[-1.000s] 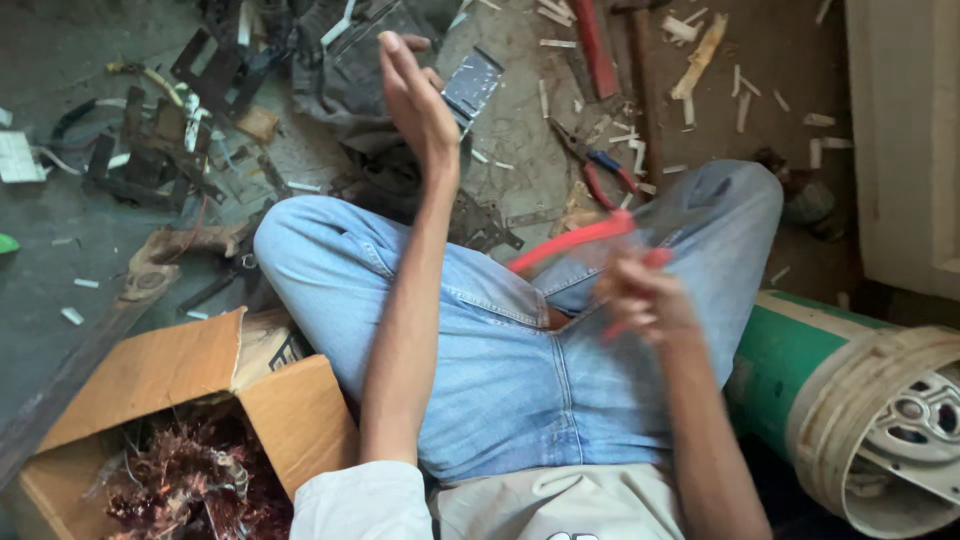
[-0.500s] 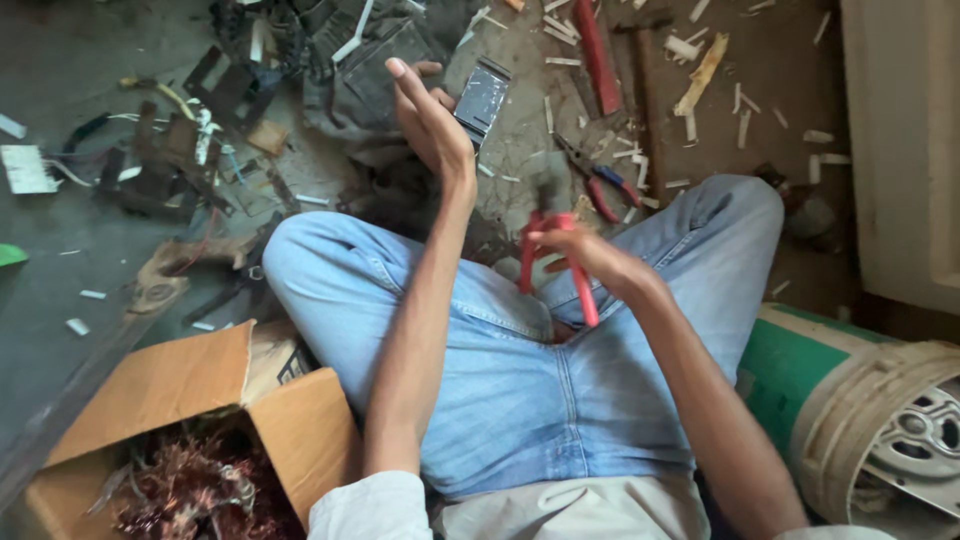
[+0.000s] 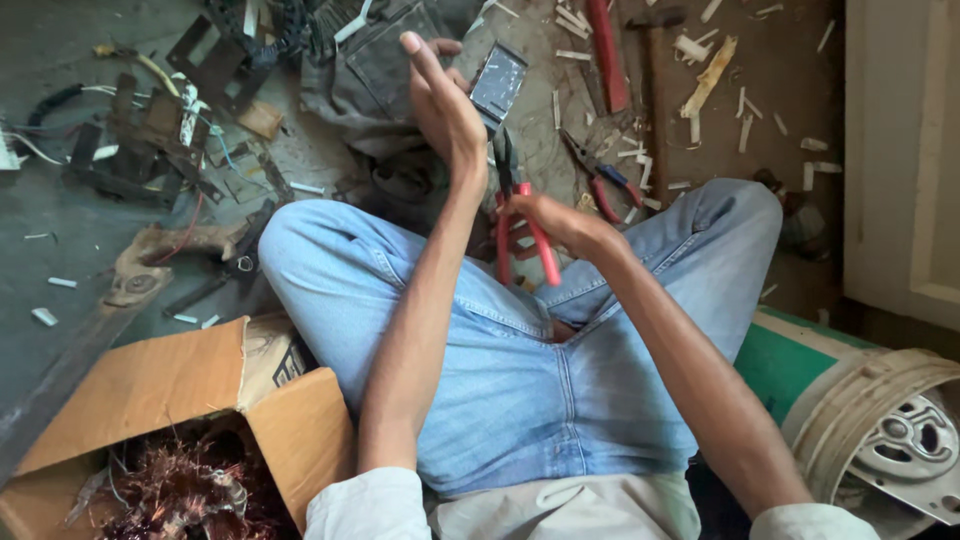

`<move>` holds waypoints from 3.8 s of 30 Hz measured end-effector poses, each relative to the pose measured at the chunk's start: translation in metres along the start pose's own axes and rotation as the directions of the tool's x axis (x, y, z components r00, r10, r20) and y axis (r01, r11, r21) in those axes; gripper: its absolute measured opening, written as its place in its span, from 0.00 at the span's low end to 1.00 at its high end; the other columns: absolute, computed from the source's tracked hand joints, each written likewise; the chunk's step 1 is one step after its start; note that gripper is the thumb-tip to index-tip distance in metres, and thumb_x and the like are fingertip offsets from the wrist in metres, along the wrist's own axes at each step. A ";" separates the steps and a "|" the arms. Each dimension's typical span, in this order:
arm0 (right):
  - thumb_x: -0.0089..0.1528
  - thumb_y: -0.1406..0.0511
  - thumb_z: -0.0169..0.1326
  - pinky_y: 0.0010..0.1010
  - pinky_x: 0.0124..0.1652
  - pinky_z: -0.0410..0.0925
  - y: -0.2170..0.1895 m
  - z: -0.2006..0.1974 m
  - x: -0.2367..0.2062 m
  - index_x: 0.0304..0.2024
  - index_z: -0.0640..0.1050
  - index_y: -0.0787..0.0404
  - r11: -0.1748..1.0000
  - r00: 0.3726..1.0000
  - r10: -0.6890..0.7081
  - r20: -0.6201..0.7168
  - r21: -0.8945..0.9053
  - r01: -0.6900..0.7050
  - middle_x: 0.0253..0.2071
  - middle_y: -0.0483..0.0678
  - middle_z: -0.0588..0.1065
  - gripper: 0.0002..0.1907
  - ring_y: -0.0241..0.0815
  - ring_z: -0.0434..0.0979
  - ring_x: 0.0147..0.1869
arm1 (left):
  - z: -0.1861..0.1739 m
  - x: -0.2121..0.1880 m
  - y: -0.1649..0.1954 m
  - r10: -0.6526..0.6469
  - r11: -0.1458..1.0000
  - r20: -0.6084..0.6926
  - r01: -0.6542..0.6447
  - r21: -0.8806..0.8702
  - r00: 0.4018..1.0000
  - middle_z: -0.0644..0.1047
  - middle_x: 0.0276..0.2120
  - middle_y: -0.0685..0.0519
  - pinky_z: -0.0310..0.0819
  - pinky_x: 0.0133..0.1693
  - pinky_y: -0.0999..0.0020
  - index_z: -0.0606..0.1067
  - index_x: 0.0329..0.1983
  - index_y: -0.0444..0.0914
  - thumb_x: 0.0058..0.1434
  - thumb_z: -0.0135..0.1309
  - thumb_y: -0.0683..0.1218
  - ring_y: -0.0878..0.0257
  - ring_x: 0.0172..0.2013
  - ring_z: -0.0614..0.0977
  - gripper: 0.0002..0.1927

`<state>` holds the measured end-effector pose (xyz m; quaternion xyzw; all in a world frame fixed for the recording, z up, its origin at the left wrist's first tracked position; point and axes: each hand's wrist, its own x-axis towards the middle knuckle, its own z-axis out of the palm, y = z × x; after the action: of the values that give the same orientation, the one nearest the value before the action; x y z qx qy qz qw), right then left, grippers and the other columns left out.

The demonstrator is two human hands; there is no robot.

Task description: The person sits on the floor of a cluttered workshop and uses red-handled pliers to pull and strip copper windings out of disassembled electric motor parts, dropping the extracted copper into a cardboard box beside them while other scrap metal parts lie scattered around.

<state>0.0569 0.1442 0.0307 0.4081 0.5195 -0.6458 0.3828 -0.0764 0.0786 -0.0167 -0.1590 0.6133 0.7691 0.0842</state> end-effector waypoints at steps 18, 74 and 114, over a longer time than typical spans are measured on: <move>0.61 0.65 0.53 0.21 0.22 0.51 0.048 0.017 -0.025 0.38 0.66 0.51 0.676 0.929 -0.187 0.320 0.728 -0.114 0.26 0.36 0.57 0.08 0.27 0.54 0.25 | -0.003 0.010 -0.009 0.116 0.992 -0.107 -0.121 -0.046 0.988 0.61 0.19 0.60 0.55 0.26 0.69 0.73 0.32 0.34 0.71 0.35 0.71 0.69 0.21 0.63 0.36; 0.69 0.57 0.44 0.35 0.42 0.74 0.049 0.017 0.000 0.57 0.74 0.64 0.821 0.935 -0.265 0.237 0.564 0.089 0.36 0.43 0.71 0.21 0.37 0.74 0.40 | -0.015 0.030 -0.027 0.005 0.992 -0.002 -0.006 -0.123 1.000 0.64 0.18 0.60 0.53 0.26 0.69 0.74 0.26 0.33 0.68 0.46 0.67 0.71 0.20 0.62 0.33; 0.65 0.64 0.44 0.55 0.64 0.66 -0.020 -0.020 -0.054 0.66 0.65 0.67 0.867 0.883 -0.390 0.260 0.426 0.257 0.66 0.63 0.70 0.27 0.54 0.74 0.67 | -0.021 0.041 -0.025 0.067 0.988 0.070 -0.057 -0.143 0.995 0.69 0.22 0.58 0.57 0.29 0.71 0.73 0.23 0.36 0.67 0.55 0.57 0.70 0.24 0.65 0.24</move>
<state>0.0616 0.1711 0.0854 0.2630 0.3728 -0.8497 0.2644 -0.1036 0.0611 -0.0577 -0.1165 0.5584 0.8182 0.0716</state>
